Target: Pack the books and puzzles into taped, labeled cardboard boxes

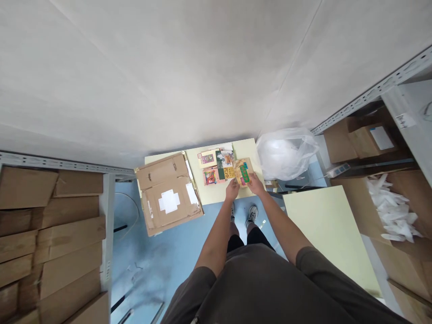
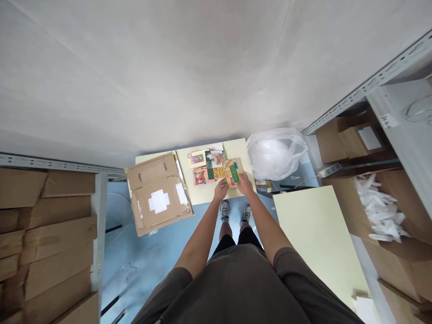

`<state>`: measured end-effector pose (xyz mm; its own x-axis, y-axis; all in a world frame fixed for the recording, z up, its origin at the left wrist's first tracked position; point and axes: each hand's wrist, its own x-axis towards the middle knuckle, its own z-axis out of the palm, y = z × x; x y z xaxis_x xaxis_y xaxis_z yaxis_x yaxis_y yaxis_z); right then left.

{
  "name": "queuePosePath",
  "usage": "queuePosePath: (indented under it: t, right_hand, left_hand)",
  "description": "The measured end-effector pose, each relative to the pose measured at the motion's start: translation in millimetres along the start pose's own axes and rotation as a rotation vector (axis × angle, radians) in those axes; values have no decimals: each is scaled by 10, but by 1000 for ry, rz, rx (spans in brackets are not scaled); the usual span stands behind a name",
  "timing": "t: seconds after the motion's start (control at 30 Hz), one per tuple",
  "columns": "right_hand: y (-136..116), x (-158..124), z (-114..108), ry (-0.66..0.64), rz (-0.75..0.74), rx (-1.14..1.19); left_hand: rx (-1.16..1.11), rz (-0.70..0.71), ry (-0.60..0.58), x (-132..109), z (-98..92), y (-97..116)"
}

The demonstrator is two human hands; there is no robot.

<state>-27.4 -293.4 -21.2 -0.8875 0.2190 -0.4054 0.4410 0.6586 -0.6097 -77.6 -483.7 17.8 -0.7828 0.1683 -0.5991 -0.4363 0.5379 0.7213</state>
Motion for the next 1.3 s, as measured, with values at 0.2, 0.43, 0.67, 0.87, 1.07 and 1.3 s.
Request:
queuePosePath:
  t: [0.2,0.43,0.67,0.87,1.07,1.3]
  right_hand:
    - [-92,-34,71,-11,-12,15]
    - [-250,-158,113,21,-55,253]
    - [-517,-309,-124,77,150,612]
    - [-959,-592,-742,26,121,944]
    - [-1343,-942,-1466,83,2,1060]
    - [-1301,-1613,-2135,223,-124,1141]
  left_hand:
    - [-160,-14,28,50,57,-11]
    - [-462,-97,-8,-70,-144,-111]
    - [-579,-64,-103,-338,-592,-115]
    - [-628,70,-234,-533,-1026,350]
    - [-539,227,-392,-533,-1325,1063]
    - [-382,394,-668,-768,-1180,1852]
